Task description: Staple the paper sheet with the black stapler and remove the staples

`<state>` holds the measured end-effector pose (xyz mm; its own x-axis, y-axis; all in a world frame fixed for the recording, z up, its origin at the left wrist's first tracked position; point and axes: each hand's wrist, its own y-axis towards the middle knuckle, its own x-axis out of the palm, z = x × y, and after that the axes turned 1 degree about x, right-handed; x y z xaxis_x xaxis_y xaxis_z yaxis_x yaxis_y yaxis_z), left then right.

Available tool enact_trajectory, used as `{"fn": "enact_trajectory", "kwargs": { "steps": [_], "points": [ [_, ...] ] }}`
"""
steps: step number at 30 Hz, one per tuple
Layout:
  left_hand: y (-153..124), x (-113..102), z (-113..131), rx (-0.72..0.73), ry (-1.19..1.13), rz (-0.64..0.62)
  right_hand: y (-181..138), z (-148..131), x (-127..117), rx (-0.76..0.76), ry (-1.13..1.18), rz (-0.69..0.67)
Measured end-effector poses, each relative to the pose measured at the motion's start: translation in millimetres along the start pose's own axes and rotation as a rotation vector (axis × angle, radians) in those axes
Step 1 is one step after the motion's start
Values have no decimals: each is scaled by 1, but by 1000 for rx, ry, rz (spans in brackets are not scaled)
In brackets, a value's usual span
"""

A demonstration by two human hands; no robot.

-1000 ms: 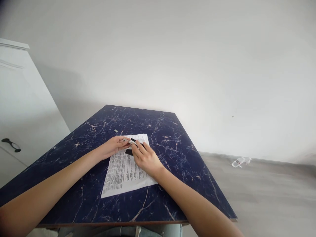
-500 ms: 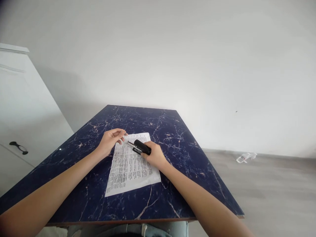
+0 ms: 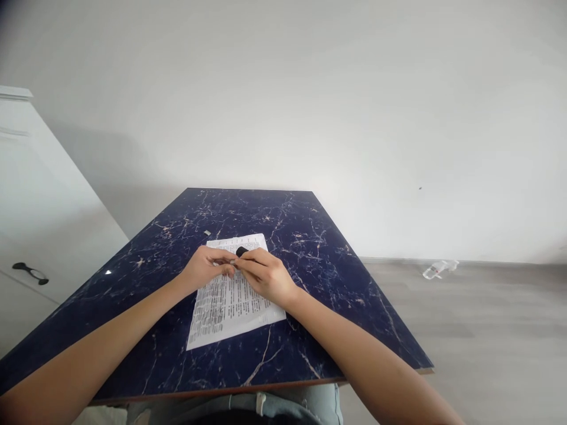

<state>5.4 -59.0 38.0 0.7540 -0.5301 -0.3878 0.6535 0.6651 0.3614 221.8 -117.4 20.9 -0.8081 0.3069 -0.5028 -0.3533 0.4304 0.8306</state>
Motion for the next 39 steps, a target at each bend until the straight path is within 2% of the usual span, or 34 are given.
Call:
{"fn": "enact_trajectory", "kwargs": {
  "steps": [2,3,5,7,9,12,14,16,25,27,30,33,36,39],
  "points": [
    [2,-8,-3,34,124,48,4,3,-4,50,-5,26],
    [3,-14,-7,49,204,115,5,8,-8,107,-7,41],
    [5,-33,-20,51,413,293,7,24,-19,307,-25,76],
    [7,-57,-41,-6,658,362,5,51,-36,597,-96,103],
    [8,-80,-65,-92,839,324,-4,82,-54,871,-245,103],
    [8,-99,-95,-243,954,144,-24,123,-75,990,-325,108],
    [8,-103,-104,-294,977,71,-35,140,-82,1022,-341,100],
    [9,-102,-104,-294,992,61,-41,149,-83,1030,-354,80],
    [7,-98,-74,-312,993,186,-29,138,-64,857,-449,91],
    [5,-90,-62,-253,877,187,-29,136,-60,838,-435,84],
    [5,-72,-41,-84,613,193,-29,133,-56,822,-404,67],
    [6,-53,-26,2,546,230,-29,129,-53,815,-369,52],
    [7,-40,-25,17,523,225,-27,125,-51,804,-340,38],
    [9,-35,-33,-10,465,197,-25,121,-50,789,-316,13]
  ]
}}
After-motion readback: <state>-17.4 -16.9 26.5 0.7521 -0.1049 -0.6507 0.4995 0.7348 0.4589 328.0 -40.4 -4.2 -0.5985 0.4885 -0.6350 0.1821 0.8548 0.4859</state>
